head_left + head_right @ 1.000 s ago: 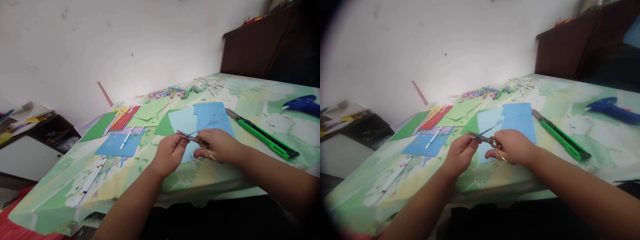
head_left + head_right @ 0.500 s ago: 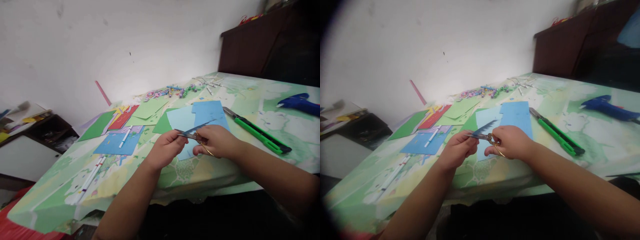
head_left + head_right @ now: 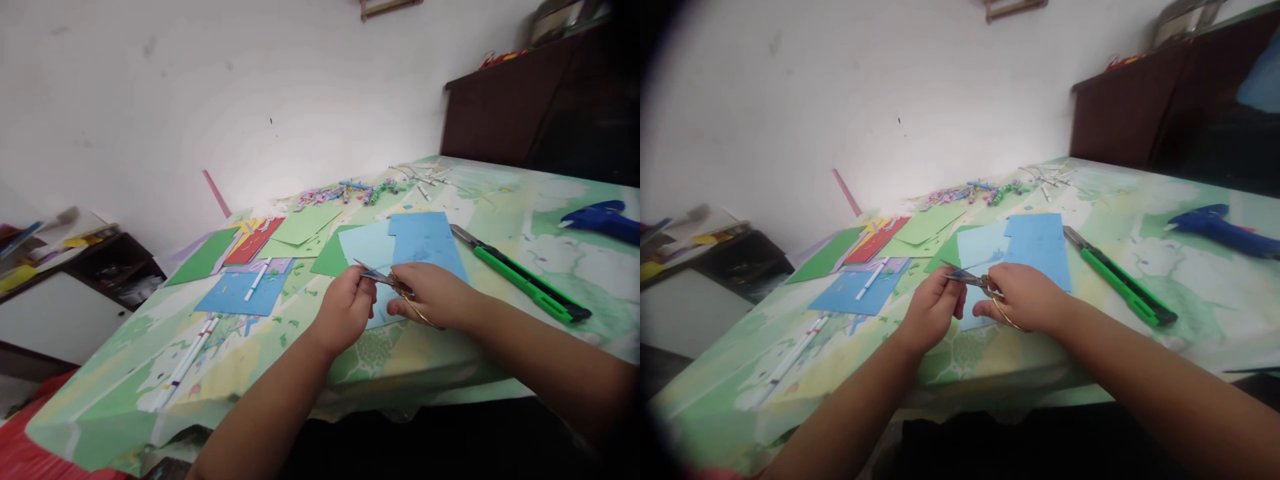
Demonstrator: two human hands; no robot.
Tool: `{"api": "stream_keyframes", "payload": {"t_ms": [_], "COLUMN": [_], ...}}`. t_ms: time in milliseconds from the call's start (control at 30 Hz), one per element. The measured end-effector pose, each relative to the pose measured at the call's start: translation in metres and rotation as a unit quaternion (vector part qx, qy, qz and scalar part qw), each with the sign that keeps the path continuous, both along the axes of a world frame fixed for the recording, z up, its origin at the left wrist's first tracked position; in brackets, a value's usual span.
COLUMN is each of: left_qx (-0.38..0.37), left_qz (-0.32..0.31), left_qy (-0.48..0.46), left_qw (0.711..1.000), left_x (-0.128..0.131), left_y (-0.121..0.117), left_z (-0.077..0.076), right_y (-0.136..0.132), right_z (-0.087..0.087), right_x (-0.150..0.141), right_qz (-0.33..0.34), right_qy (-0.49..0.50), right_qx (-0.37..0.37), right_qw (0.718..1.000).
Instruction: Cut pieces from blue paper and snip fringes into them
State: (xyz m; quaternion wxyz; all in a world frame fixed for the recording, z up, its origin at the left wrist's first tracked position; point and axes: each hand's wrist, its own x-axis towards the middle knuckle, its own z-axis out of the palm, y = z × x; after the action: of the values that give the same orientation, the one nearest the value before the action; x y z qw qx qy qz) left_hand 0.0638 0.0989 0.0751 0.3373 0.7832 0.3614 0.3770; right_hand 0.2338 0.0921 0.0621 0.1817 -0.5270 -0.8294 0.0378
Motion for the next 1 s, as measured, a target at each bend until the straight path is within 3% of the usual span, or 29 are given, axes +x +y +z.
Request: {"api": "stream_keyframes", "payload": {"t_ms": [167, 467, 1000], "left_qx": [-0.019, 0.026, -0.074], "left_qz": [0.0, 0.006, -0.01], "left_qy": [0.017, 0.013, -0.028], "left_qw": [1.0, 1.0, 0.997], "left_x": [0.0, 0.0001, -0.0018], "left_y": [0.0003, 0.003, 0.0048], "left_z": [-0.0012, -0.0046, -0.0044], "right_y": [0.0005, 0.0007, -0.0008], "right_z": [0.0005, -0.0045, -0.0046], "right_x": [-0.0007, -0.0011, -0.0012], "right_qz": [-0.012, 0.032, 0.062], "right_qy": [-0.003, 0.025, 0.051], "right_qx": [0.004, -0.004, -0.043], "right_qw": [1.0, 0.999, 0.996]}}
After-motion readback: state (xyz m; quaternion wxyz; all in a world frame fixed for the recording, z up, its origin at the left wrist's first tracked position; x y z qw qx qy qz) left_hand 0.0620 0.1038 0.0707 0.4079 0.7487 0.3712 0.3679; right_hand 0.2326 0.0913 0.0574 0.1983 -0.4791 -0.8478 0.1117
